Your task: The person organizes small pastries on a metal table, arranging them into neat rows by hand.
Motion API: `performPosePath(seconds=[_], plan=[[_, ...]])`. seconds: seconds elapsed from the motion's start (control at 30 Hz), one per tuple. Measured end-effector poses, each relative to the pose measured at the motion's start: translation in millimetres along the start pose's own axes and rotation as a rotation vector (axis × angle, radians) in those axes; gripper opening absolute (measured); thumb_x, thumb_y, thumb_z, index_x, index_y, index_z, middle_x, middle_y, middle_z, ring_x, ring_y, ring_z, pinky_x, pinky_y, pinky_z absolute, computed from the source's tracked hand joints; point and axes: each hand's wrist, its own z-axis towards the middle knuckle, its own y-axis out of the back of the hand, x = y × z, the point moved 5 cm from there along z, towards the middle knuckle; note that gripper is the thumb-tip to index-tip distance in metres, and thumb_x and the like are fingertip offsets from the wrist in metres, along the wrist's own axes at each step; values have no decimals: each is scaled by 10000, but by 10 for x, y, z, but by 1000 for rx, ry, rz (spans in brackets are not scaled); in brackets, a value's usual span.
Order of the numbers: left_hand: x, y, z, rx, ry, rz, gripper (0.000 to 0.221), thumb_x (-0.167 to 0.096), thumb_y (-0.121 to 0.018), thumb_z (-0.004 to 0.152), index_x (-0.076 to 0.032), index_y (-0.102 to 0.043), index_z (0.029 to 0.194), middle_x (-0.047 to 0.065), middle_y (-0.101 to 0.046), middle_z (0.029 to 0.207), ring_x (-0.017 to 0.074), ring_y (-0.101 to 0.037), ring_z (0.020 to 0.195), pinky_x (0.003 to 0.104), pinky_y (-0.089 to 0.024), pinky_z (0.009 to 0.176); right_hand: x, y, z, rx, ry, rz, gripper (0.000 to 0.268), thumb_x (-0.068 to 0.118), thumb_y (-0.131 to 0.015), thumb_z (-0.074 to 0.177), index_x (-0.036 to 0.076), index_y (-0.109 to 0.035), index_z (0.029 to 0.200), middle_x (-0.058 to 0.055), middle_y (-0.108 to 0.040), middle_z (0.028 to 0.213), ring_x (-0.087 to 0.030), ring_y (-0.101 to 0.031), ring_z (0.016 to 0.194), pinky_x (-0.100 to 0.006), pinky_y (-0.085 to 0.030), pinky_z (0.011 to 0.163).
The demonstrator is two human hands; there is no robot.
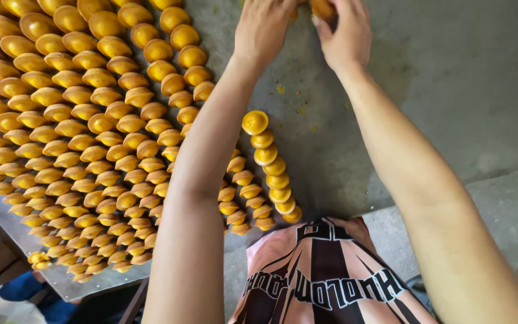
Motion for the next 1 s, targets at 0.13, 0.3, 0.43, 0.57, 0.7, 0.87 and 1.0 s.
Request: performPosePath(seconds=[0.13, 0.3, 0.43, 0.57, 0.7, 0.87, 1.0], plan=[[129, 346, -226, -91, 194, -206, 321, -193, -815, 859, -78, -648, 1108, 137, -664, 1000, 376, -637, 970, 487, -501, 832, -132, -265, -271, 262, -327, 389, 252, 228, -847, 1007, 94, -664, 1118, -74, -701, 995, -145, -663, 849, -312, -558, 749], [300, 789, -563, -64, 246, -150, 329, -222, -836, 818, -107, -657, 1070, 96, -709, 1026, 365, -644, 1004, 487, -469, 856, 327, -847, -925, 609, -691, 918, 304, 210, -751, 943, 104, -543, 1138, -40, -722, 819, -90, -563, 629, -244, -424, 546], [257, 860, -784, 224, 270, -50, 311, -250, -842, 811, -111, -667, 1028, 89, -734, 876, 363, -669, 951, 521, -443, 881, 681, -1155, -1073, 619, -578, 1056, 262, 190, -774, 928, 49, -594, 1057, -27, -723, 892, -119, -721, 780, -284, -593, 694], [197, 860, -934, 436, 276, -92, 407, -175, -813, 755, -99, -664, 1125, 128, -745, 898, 363, -691, 933, 509, -444, 912, 699, -1120, -1120, 670, -572, 584, 197, 211, -768, 899, 45, -724, 996, -66, -774, 883, -154, -737, 805, -324, -588, 743], [157, 822, -1041, 565, 224, -129, 452, -125, -804, 720, -133, -675, 1154, 128, -750, 979, 359, -693, 997, 479, -477, 919, 689, -1027, -1068, 661, -548, 502, 230, 223, -749, 888, 51, -746, 1041, -73, -785, 930, -164, -754, 841, -330, -588, 771], [81, 837, -1042, 610, 187, -100, 458, -88, -787, 726, -162, -685, 1167, 105, -750, 1059, 345, -688, 1070, 469, -503, 921, 733, -930, -1014, 664, -531, 447, 226, 245, -754, 886, 67, -761, 1026, -73, -791, 930, -176, -756, 849, -334, -581, 774], [107, 986, -786, 624, 195, -172, 588, -73, -789, 655, -125, -647, 1223, 149, -709, 1140, 380, -644, 1116, 525, -463, 925, 655, -640, -697, 470, -464, 294, 172, 242, -759, 913, 98, -737, 1004, -51, -768, 870, -197, -748, 812, -349, -563, 731]])
